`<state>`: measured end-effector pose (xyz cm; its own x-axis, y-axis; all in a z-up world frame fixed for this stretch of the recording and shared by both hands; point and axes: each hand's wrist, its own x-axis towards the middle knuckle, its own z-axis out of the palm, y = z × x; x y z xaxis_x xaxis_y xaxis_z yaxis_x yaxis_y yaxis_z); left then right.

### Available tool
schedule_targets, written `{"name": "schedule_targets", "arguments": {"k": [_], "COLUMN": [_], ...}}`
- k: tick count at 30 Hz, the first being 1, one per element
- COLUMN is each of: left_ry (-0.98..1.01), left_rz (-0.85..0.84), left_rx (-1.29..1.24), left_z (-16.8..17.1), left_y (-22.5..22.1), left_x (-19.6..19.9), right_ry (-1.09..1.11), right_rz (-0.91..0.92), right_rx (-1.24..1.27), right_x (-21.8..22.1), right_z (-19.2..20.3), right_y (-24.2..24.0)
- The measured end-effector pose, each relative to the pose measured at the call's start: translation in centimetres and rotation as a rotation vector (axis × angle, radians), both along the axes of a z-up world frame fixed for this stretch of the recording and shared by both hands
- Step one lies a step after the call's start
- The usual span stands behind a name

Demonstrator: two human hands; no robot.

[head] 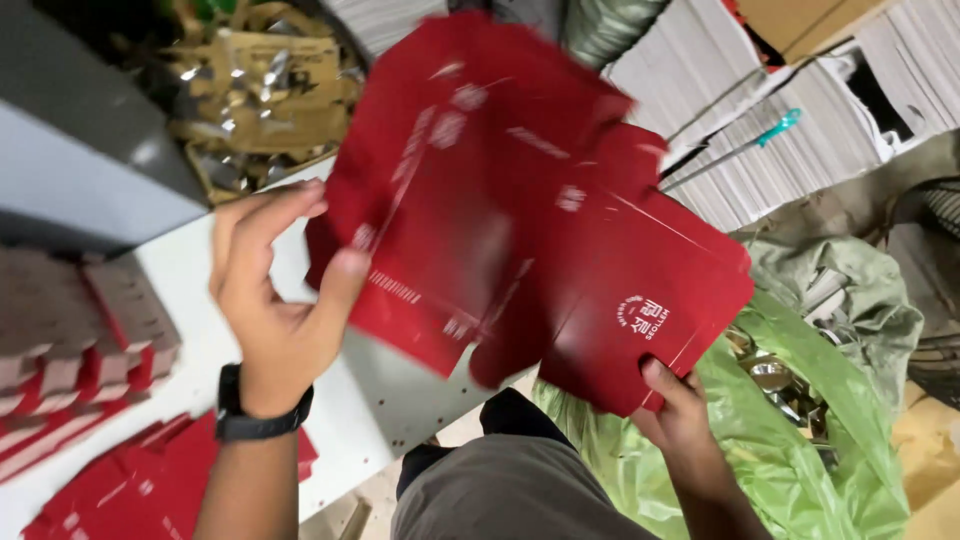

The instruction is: Organizing and stacking flat-packed red cardboard boxes on a work table in a factory setting.

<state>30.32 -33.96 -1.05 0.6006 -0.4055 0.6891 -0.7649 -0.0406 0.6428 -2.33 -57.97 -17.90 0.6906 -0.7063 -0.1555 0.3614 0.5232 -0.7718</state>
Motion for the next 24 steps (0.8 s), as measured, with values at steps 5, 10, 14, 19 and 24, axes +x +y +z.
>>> {"name": "schedule_targets", "arguments": {"k": [5, 10, 14, 19, 24], "left_ry": [0.078, -0.011, 0.203, 0.457, 0.215], "left_rz": [0.023, 0.147, 0.001, -0.113, 0.032], "left_rx": [0.094, 0.435, 1.062, 1.401, 1.323], "left_z": [-7.7, -19.4, -20.4, -18.6, -20.8], "left_y": [-12.5, -24.5, -29.7, -30.6, -30.0], "left_x": [4.4, 9.4, 10.6, 9.6, 8.8], "right_ry": [0.225, 0.509, 0.507, 1.012, 0.629], "right_rz": [-0.091, -0.158, 0.206, 0.264, -0.126], "right_rx": [0.246, 0.394, 0.347, 0.229, 0.483], "right_x": [0.3, 4.3, 2.4, -0.2, 3.0], "right_z": [-8.9, -5.9, -4.2, -3.8, -4.6], "right_y": [-3.6, -3.2, -3.9, -5.2, -4.2]}}
